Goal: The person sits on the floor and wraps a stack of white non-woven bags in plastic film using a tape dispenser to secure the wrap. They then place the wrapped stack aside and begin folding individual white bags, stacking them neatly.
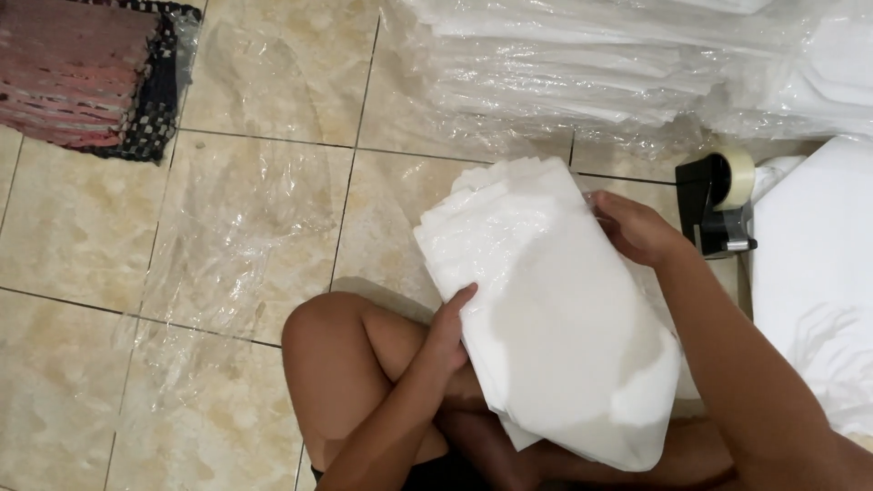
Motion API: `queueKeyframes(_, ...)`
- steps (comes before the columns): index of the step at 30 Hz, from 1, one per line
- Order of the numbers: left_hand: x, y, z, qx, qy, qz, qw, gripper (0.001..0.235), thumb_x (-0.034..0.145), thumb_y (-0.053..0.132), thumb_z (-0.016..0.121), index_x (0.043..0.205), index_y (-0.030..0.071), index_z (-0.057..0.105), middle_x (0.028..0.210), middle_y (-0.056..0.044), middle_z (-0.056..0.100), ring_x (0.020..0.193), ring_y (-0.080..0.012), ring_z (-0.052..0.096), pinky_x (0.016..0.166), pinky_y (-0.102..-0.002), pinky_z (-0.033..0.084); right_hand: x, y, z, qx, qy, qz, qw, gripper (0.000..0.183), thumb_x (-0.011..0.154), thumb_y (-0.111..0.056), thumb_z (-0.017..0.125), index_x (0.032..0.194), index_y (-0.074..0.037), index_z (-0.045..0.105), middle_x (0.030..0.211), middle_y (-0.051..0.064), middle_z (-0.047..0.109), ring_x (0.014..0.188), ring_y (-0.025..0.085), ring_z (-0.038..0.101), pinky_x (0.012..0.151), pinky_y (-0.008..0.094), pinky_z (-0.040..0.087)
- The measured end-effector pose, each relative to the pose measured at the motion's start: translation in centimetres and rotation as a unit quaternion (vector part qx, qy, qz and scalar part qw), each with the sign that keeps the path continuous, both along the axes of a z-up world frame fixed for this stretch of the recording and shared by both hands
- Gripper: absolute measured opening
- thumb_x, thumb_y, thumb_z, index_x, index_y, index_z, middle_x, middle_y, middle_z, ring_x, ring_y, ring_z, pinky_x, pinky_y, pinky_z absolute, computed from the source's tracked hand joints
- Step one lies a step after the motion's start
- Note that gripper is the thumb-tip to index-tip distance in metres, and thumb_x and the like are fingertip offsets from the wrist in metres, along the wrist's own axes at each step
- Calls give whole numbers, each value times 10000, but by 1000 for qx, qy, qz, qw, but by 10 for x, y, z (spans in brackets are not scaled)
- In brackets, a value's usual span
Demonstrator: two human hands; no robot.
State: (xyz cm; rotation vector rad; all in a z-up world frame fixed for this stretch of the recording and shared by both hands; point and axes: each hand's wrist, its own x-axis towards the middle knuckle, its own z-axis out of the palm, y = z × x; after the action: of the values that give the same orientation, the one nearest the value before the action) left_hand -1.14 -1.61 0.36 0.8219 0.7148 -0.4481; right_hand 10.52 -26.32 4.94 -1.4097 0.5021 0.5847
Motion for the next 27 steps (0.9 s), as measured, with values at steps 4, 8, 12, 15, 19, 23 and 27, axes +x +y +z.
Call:
queueKeyframes(4,-4,0,14,13,-12,3,1000,649,735,316,799,1143,-118,543,943,-301,623,899,-367,609,768,-542,517,-21,-9,20,-49,45,63,996,575,976,-419,446,1359,9,466,1360,222,487,1264,379,451,1100,517,314)
queueKeyframes(8,-14,-1,20,28,26,18,999,650,735,317,799,1154,-108,540,959,-284,617,920,-355,597,800,-541,505,-37,-32,15,-96,26,138,985,446,964,-307,515,1233,41,592,1212,245,603,1147,368,534,1076,505,356)
queueKeyframes(12,-23,-16,59,28,145,28,989,474,729,182,685,1153,-20,622,1047,-178,675,919,-300,621,836,-409,513,-59,-71,-21,-16,46,152,987,249,929,-235,536,981,-6,620,889,98,614,811,224,596,796,357,464)
queueKeyframes(15,-37,-22,84,43,148,-27,988,535,732,215,664,1219,4,603,1138,-155,670,1017,-278,606,928,-373,486,-69,-78,-28,10,132,60,989,631,930,-525,307,1210,2,514,1145,231,600,966,354,570,869,443,439)
queueKeyframes(19,-57,-33,85,25,135,-22,990,555,751,183,643,1272,8,564,1197,-149,659,1065,-276,606,944,-372,488,-86,-75,-23,-37,118,113,986,474,995,-449,400,928,-11,569,692,139,464,530,236,369,462,358,336)
queueKeyframes(23,-59,-33,85,-39,181,21,982,586,713,212,644,1249,-13,570,1144,-186,654,1024,-309,595,945,-396,471,-75,-24,62,-42,244,-18,969,428,901,-327,484,1271,-114,500,1199,119,588,1059,301,559,899,435,429)
queueKeyframes(27,-63,-22,89,-172,193,32,965,566,750,338,594,1209,7,591,1099,-184,645,1011,-318,583,971,-413,434,-64,-18,90,0,207,-1,978,378,934,-339,455,1234,-115,505,1130,104,574,999,269,550,862,436,436)
